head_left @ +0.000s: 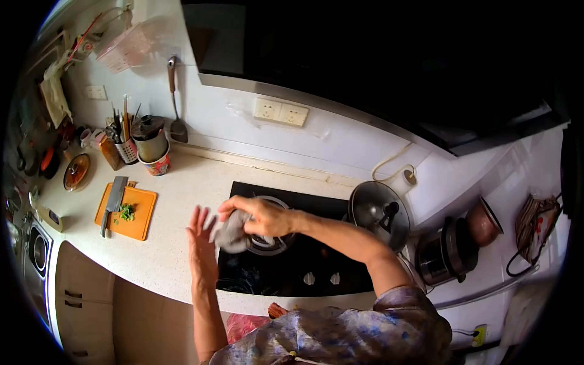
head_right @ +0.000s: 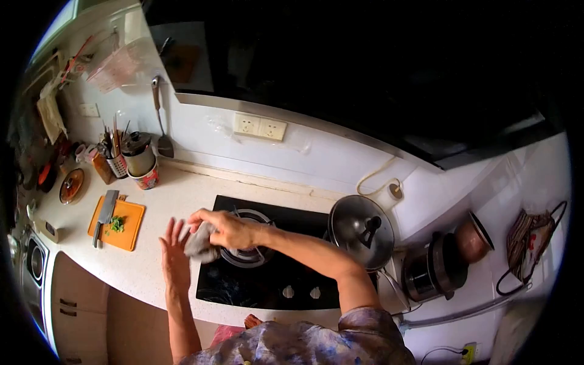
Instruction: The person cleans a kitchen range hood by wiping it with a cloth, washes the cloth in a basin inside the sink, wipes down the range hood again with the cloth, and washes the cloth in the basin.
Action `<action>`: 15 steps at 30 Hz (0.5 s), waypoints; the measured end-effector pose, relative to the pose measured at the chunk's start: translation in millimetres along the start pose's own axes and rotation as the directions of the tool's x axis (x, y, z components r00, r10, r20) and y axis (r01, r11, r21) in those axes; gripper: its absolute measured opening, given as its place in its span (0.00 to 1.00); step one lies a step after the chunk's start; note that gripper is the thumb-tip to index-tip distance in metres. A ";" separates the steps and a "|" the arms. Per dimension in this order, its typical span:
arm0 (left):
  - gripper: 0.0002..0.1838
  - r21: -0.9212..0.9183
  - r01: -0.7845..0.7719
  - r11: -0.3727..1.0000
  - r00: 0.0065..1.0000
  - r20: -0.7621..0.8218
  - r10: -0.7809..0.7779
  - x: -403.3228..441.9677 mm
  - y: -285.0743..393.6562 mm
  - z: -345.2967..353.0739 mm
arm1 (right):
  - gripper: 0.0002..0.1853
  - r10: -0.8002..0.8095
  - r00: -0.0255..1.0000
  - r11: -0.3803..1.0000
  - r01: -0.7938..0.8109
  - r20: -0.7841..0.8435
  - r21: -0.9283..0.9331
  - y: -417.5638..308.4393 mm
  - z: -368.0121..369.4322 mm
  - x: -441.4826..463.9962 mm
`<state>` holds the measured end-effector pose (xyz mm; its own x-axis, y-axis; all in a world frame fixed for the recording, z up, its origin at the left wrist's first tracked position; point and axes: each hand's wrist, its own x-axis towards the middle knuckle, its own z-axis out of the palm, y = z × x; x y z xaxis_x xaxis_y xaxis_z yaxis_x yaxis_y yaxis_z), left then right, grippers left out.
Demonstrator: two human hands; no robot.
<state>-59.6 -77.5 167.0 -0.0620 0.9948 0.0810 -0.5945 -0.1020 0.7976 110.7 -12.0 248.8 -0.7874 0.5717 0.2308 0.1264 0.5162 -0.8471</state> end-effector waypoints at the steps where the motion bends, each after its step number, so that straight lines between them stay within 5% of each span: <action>1: 0.37 -0.161 0.081 0.984 0.993 0.095 -0.066 1.9 -3.5 14.2 | 0.22 0.047 0.999 0.990 -0.047 0.007 0.130 -3.1 5.6 -8.2; 2: 0.36 -0.257 0.204 0.945 0.977 0.114 -0.180 0.0 -13.2 20.8 | 0.20 0.014 1.000 0.987 -0.012 -0.011 0.162 -2.8 9.2 -12.8; 4: 0.32 -0.399 0.409 0.821 0.909 0.097 -0.405 -6.8 -20.0 45.5 | 0.17 0.036 0.973 0.987 -0.071 -0.229 -0.147 6.3 16.3 -24.9; 7: 0.31 -0.383 0.306 0.872 0.952 0.115 -0.283 1.6 -43.9 65.2 | 0.26 -0.089 0.862 0.827 -0.216 -0.499 -0.520 10.8 39.2 -56.1; 9: 0.37 -0.319 0.286 0.904 0.958 0.127 -0.258 2.3 -47.1 72.0 | 0.31 -0.031 0.874 0.842 -0.239 -0.485 -0.484 9.9 44.3 -64.9; 11: 0.40 -0.372 0.324 0.870 0.945 0.168 -0.281 -2.2 -46.8 90.1 | 0.34 -0.190 0.774 0.815 -0.219 -0.604 -0.537 8.3 50.0 -76.8; 12: 0.39 -0.390 0.337 0.857 0.941 0.133 -0.310 -3.0 -43.5 95.8 | 0.33 -0.132 0.759 0.837 -0.260 -0.637 -0.482 17.8 39.6 -81.5; 13: 0.41 -0.377 0.472 0.797 0.852 0.426 -0.303 -3.3 -46.1 99.1 | 0.32 -0.073 0.739 0.855 -0.299 -0.669 -0.423 25.5 24.2 -90.7; 14: 0.42 -0.340 0.483 0.807 0.827 0.478 -0.294 -4.4 -44.4 103.3 | 0.29 -0.008 0.717 0.800 -0.414 -0.697 -0.435 21.1 6.7 -98.2; 15: 0.43 -0.304 0.495 0.814 0.798 0.531 -0.287 -6.9 -40.3 107.8 | 0.26 -0.145 0.700 0.782 -0.352 -0.699 -0.515 13.4 2.8 -97.7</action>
<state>51.2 -80.1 198.7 0.5466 0.8233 0.1530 -0.7583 0.4091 0.5076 187.7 -62.7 213.5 -0.1479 0.7716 0.6187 0.6867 0.5303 -0.4972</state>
